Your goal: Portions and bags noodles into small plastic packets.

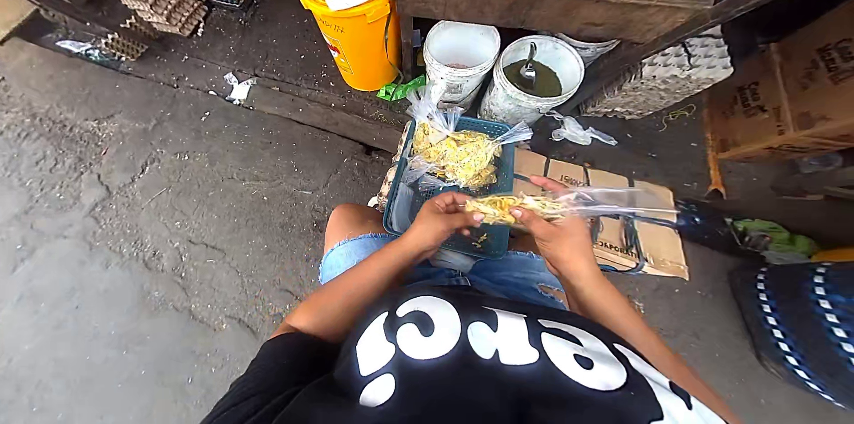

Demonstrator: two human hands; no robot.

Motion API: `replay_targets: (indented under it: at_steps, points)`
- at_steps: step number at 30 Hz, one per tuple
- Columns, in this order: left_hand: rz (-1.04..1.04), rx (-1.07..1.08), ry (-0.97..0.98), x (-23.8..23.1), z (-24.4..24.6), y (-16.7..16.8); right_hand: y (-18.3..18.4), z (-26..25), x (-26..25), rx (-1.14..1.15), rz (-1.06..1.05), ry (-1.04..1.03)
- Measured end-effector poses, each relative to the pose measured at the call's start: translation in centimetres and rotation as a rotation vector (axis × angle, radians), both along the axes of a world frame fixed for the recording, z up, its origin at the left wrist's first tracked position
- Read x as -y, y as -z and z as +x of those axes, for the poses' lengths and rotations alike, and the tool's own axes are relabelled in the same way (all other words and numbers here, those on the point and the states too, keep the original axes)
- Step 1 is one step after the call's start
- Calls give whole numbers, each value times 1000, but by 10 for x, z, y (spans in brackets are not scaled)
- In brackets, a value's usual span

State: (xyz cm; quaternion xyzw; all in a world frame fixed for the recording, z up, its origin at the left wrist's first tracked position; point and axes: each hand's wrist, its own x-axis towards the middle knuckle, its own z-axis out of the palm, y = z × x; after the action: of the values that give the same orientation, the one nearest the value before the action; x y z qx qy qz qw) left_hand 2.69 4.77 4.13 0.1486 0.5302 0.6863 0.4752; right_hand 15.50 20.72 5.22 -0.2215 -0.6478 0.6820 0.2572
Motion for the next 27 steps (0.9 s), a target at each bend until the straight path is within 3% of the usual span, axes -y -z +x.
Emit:
replay_targets:
  at_steps: [3,5,9,14,17,19,23,27]
  points:
    - [44,-58,-100,1,-2,3,2,0,2,26,-171,-124]
    - [62,-105,-76,3,-2,2,4,-1,3,74,-234,-97]
    - [7,-62,16,5,-5,2,-4,-3,8,77,-89,-50]
    - [34,-109,-47,1,-2,4,1,-13,-3,157,36,-19]
    - [56,-38,63,4,-8,0,-11,-10,2,137,74,-113]
    - [-15,-80,29,2,-7,-4,-14,-12,0,170,112,-190]
    - [-18,-165,-69,-1,-8,2,-13,-13,-4,125,13,-246]
    - [43,-124,-90,4,-6,1,-20,-13,-5,-23,-119,-101]
